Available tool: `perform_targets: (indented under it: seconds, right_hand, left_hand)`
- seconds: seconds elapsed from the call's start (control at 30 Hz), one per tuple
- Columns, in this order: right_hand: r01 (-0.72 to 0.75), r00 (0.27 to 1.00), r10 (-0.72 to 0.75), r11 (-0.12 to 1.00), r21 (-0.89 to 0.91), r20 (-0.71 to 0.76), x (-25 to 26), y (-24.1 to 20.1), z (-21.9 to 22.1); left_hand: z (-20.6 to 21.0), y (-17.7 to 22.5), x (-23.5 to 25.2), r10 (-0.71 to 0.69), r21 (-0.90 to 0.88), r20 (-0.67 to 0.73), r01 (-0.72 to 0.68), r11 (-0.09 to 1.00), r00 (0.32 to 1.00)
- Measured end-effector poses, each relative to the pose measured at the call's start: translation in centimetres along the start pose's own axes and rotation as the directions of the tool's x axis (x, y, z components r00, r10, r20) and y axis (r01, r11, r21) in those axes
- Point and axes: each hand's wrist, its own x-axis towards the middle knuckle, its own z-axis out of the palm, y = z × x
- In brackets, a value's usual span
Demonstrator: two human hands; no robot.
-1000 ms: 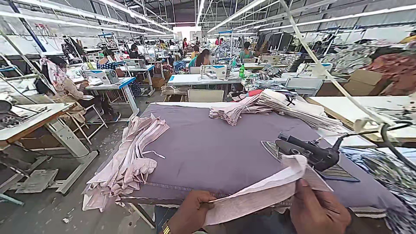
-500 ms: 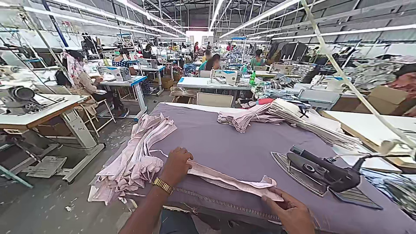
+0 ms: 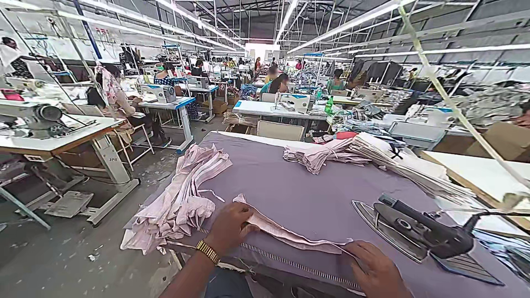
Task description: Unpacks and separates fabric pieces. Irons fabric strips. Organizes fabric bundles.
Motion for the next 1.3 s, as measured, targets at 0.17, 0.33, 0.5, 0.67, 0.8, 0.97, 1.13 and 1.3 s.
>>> perform_targets:
  seconds: [0.17, 0.33, 0.5, 0.67, 0.8, 0.97, 1.13, 1.3]
  right_hand:
    - [0.027, 1.000, -0.027, 0.988, 0.154, 0.003, -1.3, 1.9, 1.1]
    - [0.069, 0.994, -0.054, 0.983, 0.172, -0.092, -0.6, 2.6, 0.8]
    - [0.140, 0.990, -0.142, 0.981, 0.134, 0.005, -1.5, 4.8, 1.0]
    - [0.051, 0.951, -0.129, 0.962, 0.267, 0.282, -0.2, 4.8, -3.8]
    - [0.174, 0.921, -0.139, 0.982, 0.068, -0.364, 3.9, 3.1, -3.8]
    - [0.180, 0.983, -0.180, 0.983, -0.026, -0.019, 3.6, 7.2, 3.8]
    - [0.066, 0.990, -0.071, 0.997, 0.045, 0.122, 0.5, 5.4, 2.8]
    - [-0.001, 0.991, 0.001, 1.000, 0.002, 0.134, -0.4, 4.3, 1.9]
  left_hand:
    - [0.2, -1.6, 0.0, 0.030, -0.088, -0.006, -0.030, 0.996, 1.000]
    - [0.3, -2.5, 0.9, 0.011, -0.040, -0.027, -0.012, 0.999, 1.000]
    - [-1.8, -1.0, 0.3, 0.059, 0.095, 0.153, -0.074, 0.993, 0.987]
    - [-8.2, 1.6, 1.3, 0.023, 0.031, 0.548, -0.048, 0.998, 0.836]
    - [-9.0, 2.0, 4.2, 0.156, 0.143, -0.276, -0.120, 0.982, 0.948]
    - [-1.4, -0.6, 4.4, 0.025, 0.232, 0.098, -0.048, 0.972, 0.995]
    - [-1.7, -0.5, 0.4, -0.038, 0.212, 0.219, -0.010, 0.977, 0.975]
    - [-3.2, 2.7, 2.7, -0.124, 0.322, 0.397, -0.012, 0.947, 0.909]
